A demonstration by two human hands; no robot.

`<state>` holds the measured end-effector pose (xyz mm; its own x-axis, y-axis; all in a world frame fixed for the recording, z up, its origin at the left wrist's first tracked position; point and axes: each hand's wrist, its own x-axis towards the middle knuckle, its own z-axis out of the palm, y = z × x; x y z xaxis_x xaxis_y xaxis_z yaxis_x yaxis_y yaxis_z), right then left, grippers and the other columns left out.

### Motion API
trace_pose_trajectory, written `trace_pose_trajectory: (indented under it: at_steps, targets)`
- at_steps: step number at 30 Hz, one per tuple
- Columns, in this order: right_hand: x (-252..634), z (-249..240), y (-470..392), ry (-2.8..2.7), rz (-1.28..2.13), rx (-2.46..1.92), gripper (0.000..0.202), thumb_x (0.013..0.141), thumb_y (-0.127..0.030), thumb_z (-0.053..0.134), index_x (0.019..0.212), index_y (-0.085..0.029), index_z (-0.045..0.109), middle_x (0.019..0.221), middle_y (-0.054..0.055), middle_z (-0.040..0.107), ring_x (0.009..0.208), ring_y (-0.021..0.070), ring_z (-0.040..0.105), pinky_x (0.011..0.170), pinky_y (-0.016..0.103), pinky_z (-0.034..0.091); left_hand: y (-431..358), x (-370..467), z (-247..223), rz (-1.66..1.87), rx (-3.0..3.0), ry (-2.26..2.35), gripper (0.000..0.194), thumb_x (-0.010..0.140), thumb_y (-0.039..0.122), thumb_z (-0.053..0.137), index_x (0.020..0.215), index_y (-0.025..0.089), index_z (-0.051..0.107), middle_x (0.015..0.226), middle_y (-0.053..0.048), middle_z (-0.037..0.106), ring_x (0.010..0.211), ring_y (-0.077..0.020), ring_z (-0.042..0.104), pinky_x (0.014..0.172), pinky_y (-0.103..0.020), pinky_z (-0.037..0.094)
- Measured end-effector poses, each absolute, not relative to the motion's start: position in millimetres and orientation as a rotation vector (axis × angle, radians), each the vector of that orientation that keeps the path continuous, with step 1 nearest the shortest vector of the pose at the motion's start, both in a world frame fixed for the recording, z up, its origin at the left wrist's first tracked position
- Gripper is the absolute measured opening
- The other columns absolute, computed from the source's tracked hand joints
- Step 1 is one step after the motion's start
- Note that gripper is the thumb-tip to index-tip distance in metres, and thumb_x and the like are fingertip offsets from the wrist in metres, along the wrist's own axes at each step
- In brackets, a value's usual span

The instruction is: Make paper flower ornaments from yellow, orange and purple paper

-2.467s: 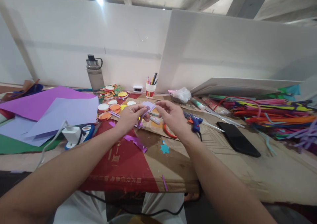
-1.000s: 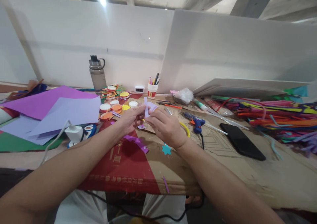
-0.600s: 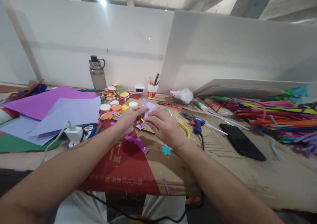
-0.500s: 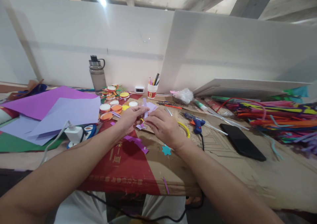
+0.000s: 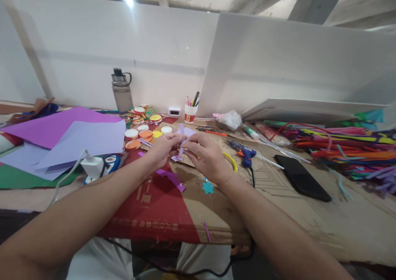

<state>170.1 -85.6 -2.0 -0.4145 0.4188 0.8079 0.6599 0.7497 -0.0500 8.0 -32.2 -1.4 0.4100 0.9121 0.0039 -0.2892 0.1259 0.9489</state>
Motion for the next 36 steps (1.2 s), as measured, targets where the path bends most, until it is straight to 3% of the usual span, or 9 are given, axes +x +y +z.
trace_pose_trajectory:
  at_steps: [11, 15, 20, 27, 36]
  targets:
    - [164, 1, -87, -1.995, -0.138, -0.798, 0.008, 0.089, -0.018, 0.057, 0.087, -0.021, 0.064, 0.097, 0.008, 0.065, 0.096, 0.0201, 0.057, 0.086, 0.036, 0.048, -33, 8, 1, 1.038, 1.11, 0.696, 0.034, 0.062, 0.038, 0.082, 0.075, 0.014, 0.064, 0.063, 0.003, 0.054, 0.051, -0.0056, 0.047, 0.044, -0.018, 0.037]
    - [163, 2, -88, -1.853, 0.146, -0.905, 0.007, 0.087, -0.024, 0.06, 0.082, -0.022, 0.064, 0.091, 0.005, 0.064, 0.088, 0.0181, 0.058, 0.076, 0.033, 0.048, -35, 8, 1, 1.058, 1.276, 0.706, 0.03, 0.069, 0.039, 0.077, 0.074, 0.013, 0.064, 0.063, 0.002, 0.056, 0.048, -0.0045, 0.046, 0.042, -0.017, 0.034]
    - [163, 5, -85, -1.561, 0.403, -1.063, 0.007, 0.078, -0.027, 0.066, 0.075, -0.021, 0.064, 0.083, 0.003, 0.062, 0.076, 0.0155, 0.056, 0.064, 0.027, 0.044, -40, 6, 1, 0.98, 1.547, 0.735, 0.028, 0.077, 0.042, 0.068, 0.077, 0.014, 0.066, 0.063, -0.001, 0.062, 0.051, -0.0074, 0.053, 0.047, -0.018, 0.04]
    - [165, 5, -79, -1.367, 0.655, -1.08, 0.01, 0.072, -0.028, 0.068, 0.071, -0.019, 0.065, 0.072, 0.0, 0.066, 0.068, 0.0139, 0.057, 0.067, 0.028, 0.045, -43, 7, 2, 0.907, 1.74, 0.822, 0.02, 0.079, 0.033, 0.064, 0.074, 0.014, 0.066, 0.064, -0.001, 0.066, 0.046, -0.0068, 0.052, 0.047, -0.019, 0.041]
    - [165, -2, -76, -1.299, 0.765, -1.013, 0.013, 0.07, -0.03, 0.071, 0.072, -0.018, 0.066, 0.069, -0.001, 0.065, 0.067, 0.0129, 0.057, 0.07, 0.029, 0.046, -47, 8, 6, 0.914, 1.781, 0.829, 0.023, 0.08, 0.036, 0.062, 0.071, 0.015, 0.065, 0.062, -0.001, 0.066, 0.044, -0.0072, 0.052, 0.046, -0.019, 0.042]
